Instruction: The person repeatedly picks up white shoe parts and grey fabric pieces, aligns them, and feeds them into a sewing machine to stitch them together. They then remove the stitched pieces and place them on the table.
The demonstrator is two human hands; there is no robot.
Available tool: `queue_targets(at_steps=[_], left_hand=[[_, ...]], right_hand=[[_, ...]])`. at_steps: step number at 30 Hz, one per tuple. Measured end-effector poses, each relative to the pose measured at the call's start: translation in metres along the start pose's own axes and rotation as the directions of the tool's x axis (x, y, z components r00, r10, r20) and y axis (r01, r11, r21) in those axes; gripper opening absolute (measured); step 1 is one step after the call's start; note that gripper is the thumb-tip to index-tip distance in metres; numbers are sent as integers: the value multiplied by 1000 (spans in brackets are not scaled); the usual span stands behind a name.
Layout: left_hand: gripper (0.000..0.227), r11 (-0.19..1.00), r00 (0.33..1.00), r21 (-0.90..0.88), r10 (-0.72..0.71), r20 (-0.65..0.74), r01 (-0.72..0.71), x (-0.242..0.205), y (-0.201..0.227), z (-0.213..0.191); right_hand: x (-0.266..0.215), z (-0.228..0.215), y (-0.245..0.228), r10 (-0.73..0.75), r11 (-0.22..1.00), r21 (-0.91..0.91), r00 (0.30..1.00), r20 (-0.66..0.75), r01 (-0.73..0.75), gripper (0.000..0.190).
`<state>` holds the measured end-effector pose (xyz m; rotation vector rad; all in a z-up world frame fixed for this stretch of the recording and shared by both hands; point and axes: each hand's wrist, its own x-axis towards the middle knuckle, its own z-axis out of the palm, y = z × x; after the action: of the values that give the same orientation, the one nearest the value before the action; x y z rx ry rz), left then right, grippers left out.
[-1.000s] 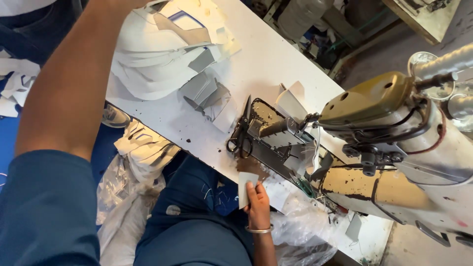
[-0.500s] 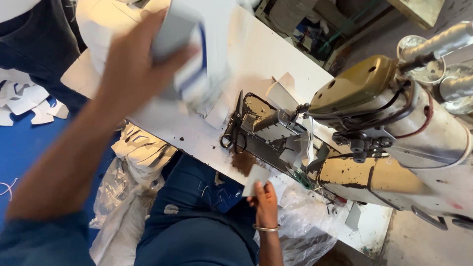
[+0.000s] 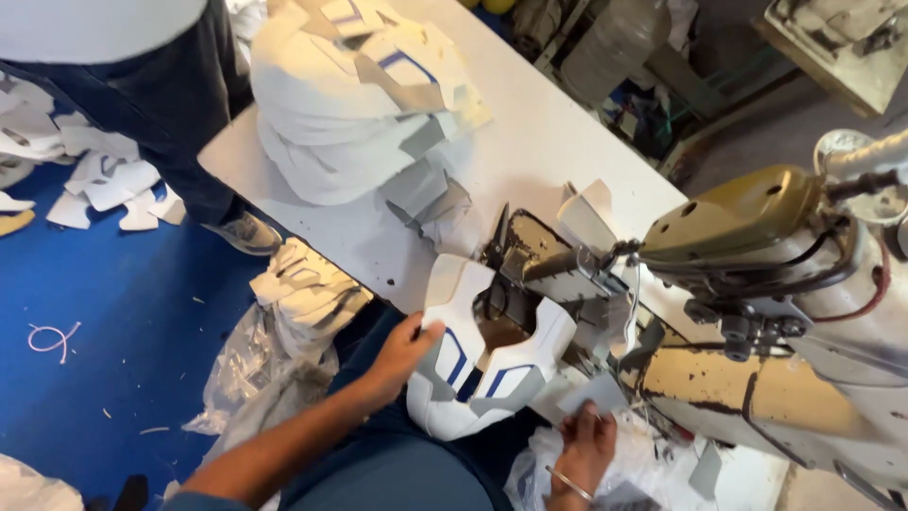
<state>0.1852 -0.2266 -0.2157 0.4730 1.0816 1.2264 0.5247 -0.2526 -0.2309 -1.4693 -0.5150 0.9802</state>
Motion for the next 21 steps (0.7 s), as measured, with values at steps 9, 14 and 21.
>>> queue_targets(at_steps=[9, 14, 21], left_hand=[[40, 993, 951, 93, 44, 305, -76, 1, 39, 25], [38, 996, 953, 86, -15, 302, -11, -8, 33, 25], [43, 994, 941, 106, -46, 335, 10, -13, 33, 21]], right_hand=[[-46, 77, -18, 89, 990, -133, 943, 320, -48, 26], [-60, 125, -55, 92, 996, -69, 833, 546, -64, 23], [-65, 159, -65, 90, 983, -182, 825, 558, 16, 29]])
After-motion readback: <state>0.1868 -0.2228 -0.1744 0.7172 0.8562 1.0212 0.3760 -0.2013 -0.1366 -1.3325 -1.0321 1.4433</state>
